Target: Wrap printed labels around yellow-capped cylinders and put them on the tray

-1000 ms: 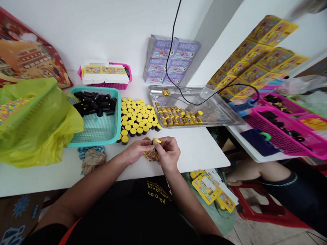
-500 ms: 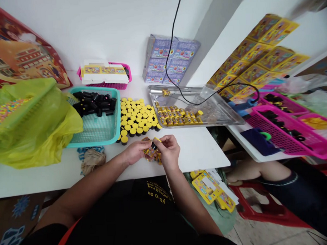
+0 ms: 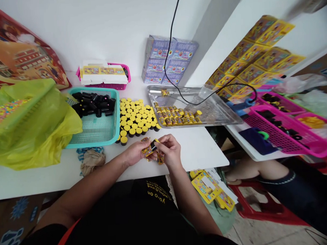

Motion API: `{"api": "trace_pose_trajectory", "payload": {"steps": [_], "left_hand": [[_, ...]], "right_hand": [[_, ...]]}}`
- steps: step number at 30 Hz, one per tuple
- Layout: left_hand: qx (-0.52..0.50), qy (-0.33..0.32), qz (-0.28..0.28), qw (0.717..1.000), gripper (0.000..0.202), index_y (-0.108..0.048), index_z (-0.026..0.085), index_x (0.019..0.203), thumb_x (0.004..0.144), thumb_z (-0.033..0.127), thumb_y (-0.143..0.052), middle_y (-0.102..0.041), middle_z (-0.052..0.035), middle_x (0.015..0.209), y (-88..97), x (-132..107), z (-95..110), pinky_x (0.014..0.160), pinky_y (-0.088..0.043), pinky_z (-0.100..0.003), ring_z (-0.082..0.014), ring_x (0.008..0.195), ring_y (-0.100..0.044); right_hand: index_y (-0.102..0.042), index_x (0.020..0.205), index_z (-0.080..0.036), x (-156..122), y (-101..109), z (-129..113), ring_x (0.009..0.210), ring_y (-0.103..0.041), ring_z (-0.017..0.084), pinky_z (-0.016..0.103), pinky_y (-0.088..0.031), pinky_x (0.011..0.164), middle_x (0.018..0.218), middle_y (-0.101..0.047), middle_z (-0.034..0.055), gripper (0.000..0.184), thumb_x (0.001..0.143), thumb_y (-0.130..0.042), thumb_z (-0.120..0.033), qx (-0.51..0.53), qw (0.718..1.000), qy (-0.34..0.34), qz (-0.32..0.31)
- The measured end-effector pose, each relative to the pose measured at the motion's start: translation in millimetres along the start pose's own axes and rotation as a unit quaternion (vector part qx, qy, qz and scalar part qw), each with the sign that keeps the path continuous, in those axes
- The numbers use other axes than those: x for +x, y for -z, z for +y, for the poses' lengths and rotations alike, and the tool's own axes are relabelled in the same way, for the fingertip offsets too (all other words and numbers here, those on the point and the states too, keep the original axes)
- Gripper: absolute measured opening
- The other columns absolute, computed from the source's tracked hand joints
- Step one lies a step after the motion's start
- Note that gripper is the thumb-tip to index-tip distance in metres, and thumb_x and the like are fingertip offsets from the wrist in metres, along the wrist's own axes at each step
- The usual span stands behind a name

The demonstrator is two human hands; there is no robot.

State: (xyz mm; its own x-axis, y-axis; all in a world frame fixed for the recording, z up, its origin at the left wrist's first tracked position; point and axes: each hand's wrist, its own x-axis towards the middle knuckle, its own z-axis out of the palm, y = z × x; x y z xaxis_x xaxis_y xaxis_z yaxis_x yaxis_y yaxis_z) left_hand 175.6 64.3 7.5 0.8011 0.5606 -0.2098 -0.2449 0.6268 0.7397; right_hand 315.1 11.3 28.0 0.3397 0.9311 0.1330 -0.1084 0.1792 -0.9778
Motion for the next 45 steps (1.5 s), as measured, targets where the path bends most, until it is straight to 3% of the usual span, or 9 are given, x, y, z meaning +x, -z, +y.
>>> {"api": "trace_pose_trajectory", "payload": {"steps": [4, 9, 16, 21, 24, 27, 33, 40, 45], "left_hand": [[0.064, -0.015, 0.024, 0.998, 0.043, -0.071, 0.010, 0.085, 0.065, 0.046, -0.082, -0.069, -0.0084, 0.074, 1.9, 0, 5, 0.064, -0.047, -0.030, -0.0176, 0.065, -0.064], [0.134, -0.082, 0.083, 0.984, 0.030, -0.071, 0.012, 0.080, 0.060, 0.028, -0.086, -0.069, -0.0038, 0.078, 6.4, 0, 9, 0.071, -0.045, -0.028, -0.0144, 0.073, -0.062], [0.053, -0.007, 0.046, 0.998, 0.037, -0.066, 0.010, 0.074, 0.055, 0.032, -0.089, -0.068, -0.0064, 0.068, 12.4, 3, 3, 0.064, -0.048, -0.030, -0.0156, 0.060, -0.063], [0.012, 0.025, 0.018, 0.999, 0.048, -0.068, 0.008, 0.087, 0.064, 0.048, -0.083, -0.071, -0.0119, 0.075, 12.8, 4, 6, 0.065, -0.052, -0.033, -0.0197, 0.064, -0.067], [0.002, 0.012, 0.046, 0.999, 0.039, -0.065, 0.011, 0.083, 0.063, 0.037, -0.086, -0.071, -0.0094, 0.073, 11.5, 4, 7, 0.064, -0.053, -0.034, -0.0204, 0.066, -0.068], [0.001, -0.009, 0.069, 0.998, 0.034, -0.063, 0.011, 0.077, 0.061, 0.030, -0.086, -0.069, -0.0080, 0.071, 10.8, 3, 8, 0.060, -0.053, -0.032, -0.0201, 0.064, -0.067], [0.029, -0.003, 0.088, 0.996, 0.032, -0.064, 0.010, 0.076, 0.062, 0.029, -0.086, -0.067, -0.0044, 0.067, 12.4, 3, 8, 0.060, -0.052, -0.030, -0.0162, 0.059, -0.066], [0.106, -0.001, 0.137, 0.985, 0.041, -0.061, 0.013, 0.074, 0.059, 0.040, -0.087, -0.066, -0.0027, 0.062, 10.0, 3, 11, 0.051, -0.046, -0.026, -0.0146, 0.052, -0.063], [0.090, 0.004, 0.127, 0.988, 0.044, -0.058, 0.013, 0.067, 0.053, 0.042, -0.089, -0.064, -0.0018, 0.058, 10.0, 1, 13, 0.051, -0.046, -0.026, -0.0140, 0.049, -0.062]], "right_hand": [[-0.051, 0.067, -0.021, 2, 4, 6, 0.041, -0.043, 0.005, 0.020, -0.034, 0.038, 0.057, -0.055, -0.0073, 0.036, 0.064, -0.084, -0.034, -0.030, 0.998, 0.009, 0.055], [-0.050, 0.067, -0.021, 2, -1, 5, 0.041, -0.043, 0.006, 0.020, -0.036, 0.039, 0.055, -0.052, -0.0080, 0.037, 0.063, -0.084, -0.036, -0.054, 0.998, 0.007, 0.039], [-0.047, 0.071, -0.024, -5, -4, 0, 0.043, -0.059, 0.016, 0.031, -0.051, 0.042, 0.053, -0.060, -0.0066, 0.040, 0.065, -0.083, -0.041, -0.004, 0.996, -0.063, -0.069], [-0.049, 0.067, -0.022, -2, 4, 6, 0.043, -0.051, 0.010, 0.024, -0.043, 0.041, 0.056, -0.058, -0.0066, 0.039, 0.063, -0.084, -0.038, -0.024, 0.999, -0.017, -0.015], [-0.052, 0.068, -0.021, 0, 9, 13, 0.043, -0.044, 0.007, 0.022, -0.036, 0.041, 0.059, -0.058, -0.0068, 0.037, 0.062, -0.085, -0.036, -0.024, 1.000, -0.008, 0.018], [-0.054, 0.073, -0.021, 1, 14, 17, 0.043, -0.046, 0.008, 0.022, -0.036, 0.042, 0.059, -0.059, -0.0060, 0.035, 0.065, -0.084, -0.039, -0.035, 0.999, -0.028, -0.011], [-0.058, 0.075, -0.022, -3, 15, 16, 0.045, -0.050, 0.011, 0.024, -0.040, 0.043, 0.055, -0.057, -0.0061, 0.036, 0.063, -0.084, -0.044, -0.090, 0.993, -0.022, -0.079], [-0.057, 0.074, -0.022, -4, 17, 20, 0.048, -0.047, 0.010, 0.023, -0.039, 0.045, 0.056, -0.055, -0.0066, 0.032, 0.065, -0.083, -0.039, -0.067, 0.996, -0.007, -0.065], [-0.063, 0.093, -0.023, -3, 18, 15, 0.050, -0.045, 0.009, 0.022, -0.038, 0.047, 0.068, -0.060, -0.0049, 0.032, 0.068, -0.081, -0.033, -0.081, 0.994, 0.028, -0.069]]}}
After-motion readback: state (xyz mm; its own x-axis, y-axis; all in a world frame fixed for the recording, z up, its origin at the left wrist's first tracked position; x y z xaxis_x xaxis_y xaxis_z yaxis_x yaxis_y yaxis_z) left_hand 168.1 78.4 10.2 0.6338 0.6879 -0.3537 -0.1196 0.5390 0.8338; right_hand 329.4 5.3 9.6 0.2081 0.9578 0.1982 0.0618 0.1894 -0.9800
